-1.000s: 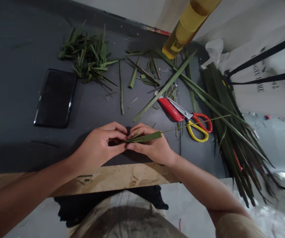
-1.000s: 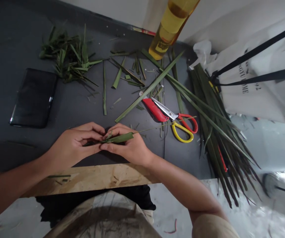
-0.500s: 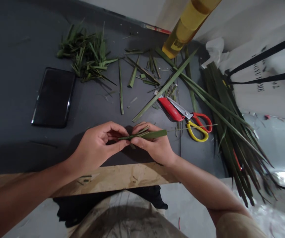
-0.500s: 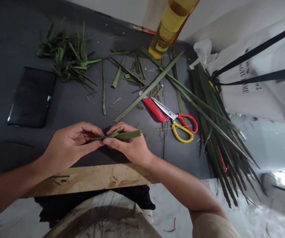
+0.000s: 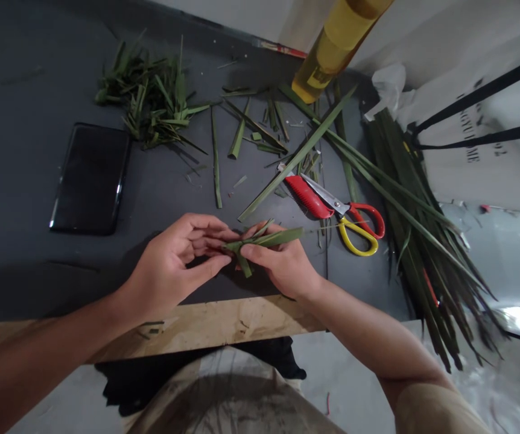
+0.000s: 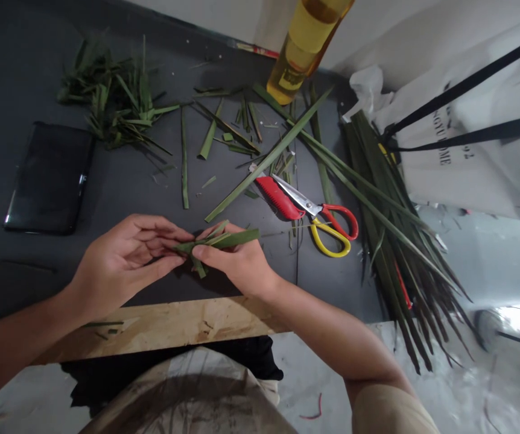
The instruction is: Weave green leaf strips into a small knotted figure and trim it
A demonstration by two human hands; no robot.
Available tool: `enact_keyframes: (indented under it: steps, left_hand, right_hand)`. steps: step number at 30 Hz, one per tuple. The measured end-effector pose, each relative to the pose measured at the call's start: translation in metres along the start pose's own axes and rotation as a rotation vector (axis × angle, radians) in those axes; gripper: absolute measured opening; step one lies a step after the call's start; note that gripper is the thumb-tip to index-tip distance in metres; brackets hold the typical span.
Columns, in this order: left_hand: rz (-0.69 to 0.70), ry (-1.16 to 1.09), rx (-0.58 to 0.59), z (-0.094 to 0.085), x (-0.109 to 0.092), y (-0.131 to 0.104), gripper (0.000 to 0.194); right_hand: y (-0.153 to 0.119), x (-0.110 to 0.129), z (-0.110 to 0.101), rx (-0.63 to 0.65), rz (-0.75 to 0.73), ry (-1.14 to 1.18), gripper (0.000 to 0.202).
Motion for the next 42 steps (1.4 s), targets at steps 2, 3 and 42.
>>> enact_keyframes:
  steps: [2, 3, 42]
  left_hand:
    - [0.151, 0.165, -0.029, -0.006, -0.006, -0.002, 0.018]
    - [0.225, 0.307, -0.015, -0.007, -0.008, -0.003, 0.014]
    - [0.646, 0.472, 0.071, 0.008, -0.017, -0.015, 0.021]
  right_hand:
    - [0.001, 0.002, 0.000, 0.006, -0.019, 0.028, 0.030]
    - [0.001, 0.004, 0.001, 0.023, -0.030, 0.022, 0.028]
    - [-0.008, -0.007, 0.011, 0.114, -0.032, 0.152, 0.032]
Point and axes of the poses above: each hand's wrist, its own y-axis towards the middle knuckle, its own z-axis out of the palm, x = y × z, the point moved 6 cm from there along y, towards the middle knuckle, and after that the axes turned 7 degrees about z, right-handed, at the moved point
